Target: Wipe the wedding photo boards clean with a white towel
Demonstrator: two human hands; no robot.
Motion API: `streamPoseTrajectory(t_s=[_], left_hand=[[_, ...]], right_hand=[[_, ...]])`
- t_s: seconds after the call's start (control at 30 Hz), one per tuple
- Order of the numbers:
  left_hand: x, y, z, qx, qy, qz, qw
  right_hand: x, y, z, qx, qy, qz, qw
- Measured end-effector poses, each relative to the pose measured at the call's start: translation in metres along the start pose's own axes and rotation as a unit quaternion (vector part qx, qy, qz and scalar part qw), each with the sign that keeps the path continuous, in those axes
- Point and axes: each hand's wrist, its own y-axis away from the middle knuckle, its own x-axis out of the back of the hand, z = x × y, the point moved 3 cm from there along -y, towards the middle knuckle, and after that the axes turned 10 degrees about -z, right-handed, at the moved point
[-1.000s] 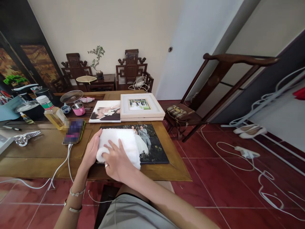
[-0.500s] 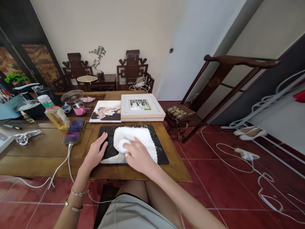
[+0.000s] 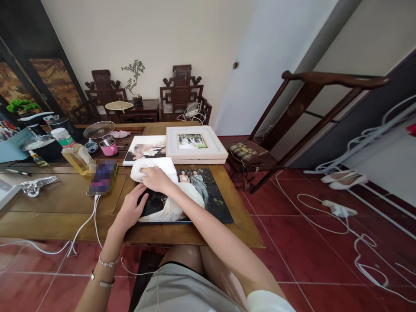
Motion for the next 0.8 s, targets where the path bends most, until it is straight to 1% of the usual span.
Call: streamPoseTrajectory(t_s=[0.1,0.2,0.4,0.5,0.57,0.67,0.73,0.8], left_hand=[[0.001,0.0,0.001,0.003,0.003,0.002,1.0],[0.0,0.001,0.0,0.005,0.007,0.005,1.0],[-0.002,0.002,-0.002,0.005,0.007,0.001,1.0],[-0.001,0.001,-0.002,0.008,0.002,-0.005,1.0],[-0.001,0.001,-0.002,0.008,0.003,-0.005,1.0],[0.0,0.0,-0.001,0.008,0.007,-0.004,1.0],[0.0,0.0,-0.001,0.01,0.007,-0.007,1.0],[0.0,0.0,-0.001,0.011,0.009,-0.008,1.0]], right_hand=[[0.002,0.017,0.007,-0.01,0.005,0.008,1.0],[0.007,0.044,0.023,-0.036,0.018,0.024,0.999],[0.028,0.1,0.069,-0.105,0.042,0.058,0.992],[0.041,0.118,0.092,-0.142,0.053,0.079,0.985],[0.045,0.127,0.1,-0.155,0.06,0.087,0.982],[0.041,0.142,0.096,-0.155,0.069,0.083,0.982],[0.033,0.158,0.084,-0.148,0.075,0.07,0.984],[0.024,0.18,0.07,-0.146,0.073,0.054,0.985]])
